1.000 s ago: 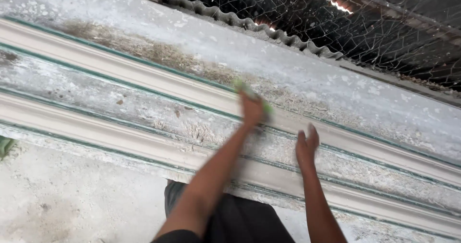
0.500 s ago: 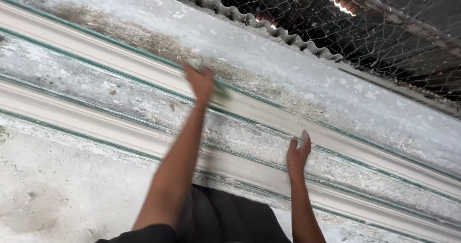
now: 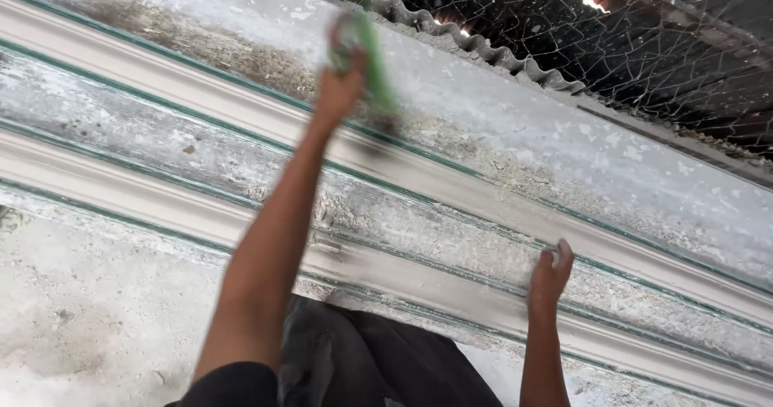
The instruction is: Clean excess plaster and dust from decorative ceiling cornice molds using a small hand brush.
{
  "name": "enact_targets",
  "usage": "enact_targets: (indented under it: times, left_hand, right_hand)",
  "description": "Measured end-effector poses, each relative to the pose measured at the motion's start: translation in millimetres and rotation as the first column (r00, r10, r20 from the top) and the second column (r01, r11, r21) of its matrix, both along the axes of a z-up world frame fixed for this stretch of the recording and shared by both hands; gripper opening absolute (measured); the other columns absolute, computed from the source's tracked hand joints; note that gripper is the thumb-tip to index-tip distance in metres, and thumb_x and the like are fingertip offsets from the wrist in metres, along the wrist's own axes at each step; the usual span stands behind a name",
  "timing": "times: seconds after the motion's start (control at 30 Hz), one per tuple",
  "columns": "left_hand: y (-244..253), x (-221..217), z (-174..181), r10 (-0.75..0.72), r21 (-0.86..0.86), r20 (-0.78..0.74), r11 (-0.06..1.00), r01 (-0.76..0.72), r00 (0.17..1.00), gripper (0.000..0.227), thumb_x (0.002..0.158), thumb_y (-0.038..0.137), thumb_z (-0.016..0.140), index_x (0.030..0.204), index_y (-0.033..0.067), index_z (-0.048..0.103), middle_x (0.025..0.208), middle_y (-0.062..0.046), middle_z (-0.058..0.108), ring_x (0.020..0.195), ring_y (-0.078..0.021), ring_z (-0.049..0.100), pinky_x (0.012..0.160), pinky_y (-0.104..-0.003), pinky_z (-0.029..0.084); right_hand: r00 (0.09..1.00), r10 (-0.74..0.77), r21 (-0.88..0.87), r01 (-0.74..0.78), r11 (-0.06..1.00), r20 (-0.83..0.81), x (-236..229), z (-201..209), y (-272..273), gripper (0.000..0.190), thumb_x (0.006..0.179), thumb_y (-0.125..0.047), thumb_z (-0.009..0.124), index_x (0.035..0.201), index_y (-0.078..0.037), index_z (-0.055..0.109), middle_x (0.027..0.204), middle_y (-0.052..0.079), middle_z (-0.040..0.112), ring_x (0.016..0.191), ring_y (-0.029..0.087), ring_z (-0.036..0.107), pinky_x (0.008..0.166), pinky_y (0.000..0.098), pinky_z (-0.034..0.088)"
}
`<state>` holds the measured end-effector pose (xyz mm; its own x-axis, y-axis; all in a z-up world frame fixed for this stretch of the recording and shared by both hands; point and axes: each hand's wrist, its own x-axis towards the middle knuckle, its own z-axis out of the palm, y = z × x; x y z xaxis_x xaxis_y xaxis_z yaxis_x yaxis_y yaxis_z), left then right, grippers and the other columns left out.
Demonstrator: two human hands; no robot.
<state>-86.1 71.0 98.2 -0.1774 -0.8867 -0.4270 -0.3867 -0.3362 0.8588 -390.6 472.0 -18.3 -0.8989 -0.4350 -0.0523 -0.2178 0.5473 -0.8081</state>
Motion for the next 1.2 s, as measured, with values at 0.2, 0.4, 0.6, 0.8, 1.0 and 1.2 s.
enact_targets:
  times: [0.2, 0.4, 0.6, 0.8, 1.0, 1.2]
  left_hand:
    - [-55.3, 35.4, -67.7, -0.037, -0.204, 0.61, 0.958, 0.202, 0.791, 0.07, 0.102, 0.025, 0.05, 0.162, 0.0158, 0.015, 0.112, -0.017, 0.074, 0.11, -0.0405, 0.068, 0.115, -0.074, 0.024]
    - [88.8, -112.7, -62.4, -0.537, -0.108, -0.017, 0.84, 0.532, 0.844, 0.061, 0.086, 0.049, 0.054, 0.13, 0.0097, 0.069, 0.116, -0.026, 0.073, 0.118, -0.0462, 0.066, 0.104, -0.058, 0.05]
    - [76.9, 5.8, 31.7, -0.371, -0.187, -0.184, 0.922, 0.338, 0.91, 0.064, 0.104, 0.043, 0.042, 0.118, -0.0141, 0.068, 0.101, -0.041, 0.069, 0.1, -0.0552, 0.068, 0.096, -0.061, 0.05]
    - [29.2, 227.9, -45.0, 0.034, -0.646, -0.045, 0.762, -0.055, 0.998, 0.053, 0.115, 0.029, 0.048, 0.163, 0.0195, 0.028, 0.107, -0.034, 0.069, 0.101, -0.0477, 0.07, 0.084, -0.056, 0.057]
    - [134.2, 180.6, -139.1, 0.296, -0.368, 0.129, 0.901, -0.231, 0.947, 0.045, 0.097, 0.045, 0.059, 0.134, 0.0205, 0.063, 0.085, -0.03, 0.069, 0.086, -0.0497, 0.07, 0.075, -0.061, 0.049]
    - [170.0, 99.6, -59.6, 0.006, 0.032, -0.163, 0.999, -0.001, 0.987, 0.055, 0.097, 0.039, 0.053, 0.151, 0.043, 0.043, 0.103, -0.014, 0.076, 0.072, -0.0292, 0.077, 0.076, -0.045, 0.064]
  right_hand:
    - [0.995, 0.09, 0.147, -0.096, 0.984, 0.047, 32.8, 33.6, -38.0, 0.051, 0.102, -0.014, 0.047, 0.151, -0.002, 0.039, 0.148, 0.021, 0.046, 0.128, 0.036, 0.05, 0.106, 0.0509, 0.045]
    - [0.953, 0.3, -0.041, -0.299, 0.953, 0.037, 71.2, 48.6, -124.1, 0.051, 0.1, -0.015, 0.054, 0.15, -0.004, 0.048, 0.153, 0.026, 0.043, 0.149, 0.041, 0.035, 0.125, 0.0508, 0.023]
    - [0.89, 0.455, -0.202, -0.44, 0.875, 0.029, 60.3, 55.6, -68.4, 0.048, 0.1, 0.002, 0.048, 0.146, 0.009, 0.043, 0.147, 0.034, 0.047, 0.141, 0.045, 0.045, 0.12, 0.0507, 0.036]
    - [0.978, 0.133, 0.173, -0.16, 0.972, 0.159, 91.6, 18.0, 2.7, 0.043, 0.104, -0.018, 0.058, 0.146, -0.007, 0.058, 0.132, 0.023, 0.065, 0.114, 0.037, 0.067, 0.091, 0.0489, 0.055]
    - [0.928, 0.34, 0.078, -0.355, 0.932, 0.153, 139.7, -19.6, -40.2, 0.04, 0.109, -0.028, 0.049, 0.093, -0.005, 0.078, 0.091, 0.021, 0.076, 0.093, 0.031, 0.071, 0.093, 0.0473, 0.051]
    - [0.712, 0.688, 0.105, -0.702, 0.704, 0.144, 174.9, 40.7, -108.4, 0.034, 0.108, -0.029, 0.047, 0.127, -0.009, 0.067, 0.126, 0.018, 0.068, 0.127, 0.038, 0.061, 0.11, 0.0496, 0.044]
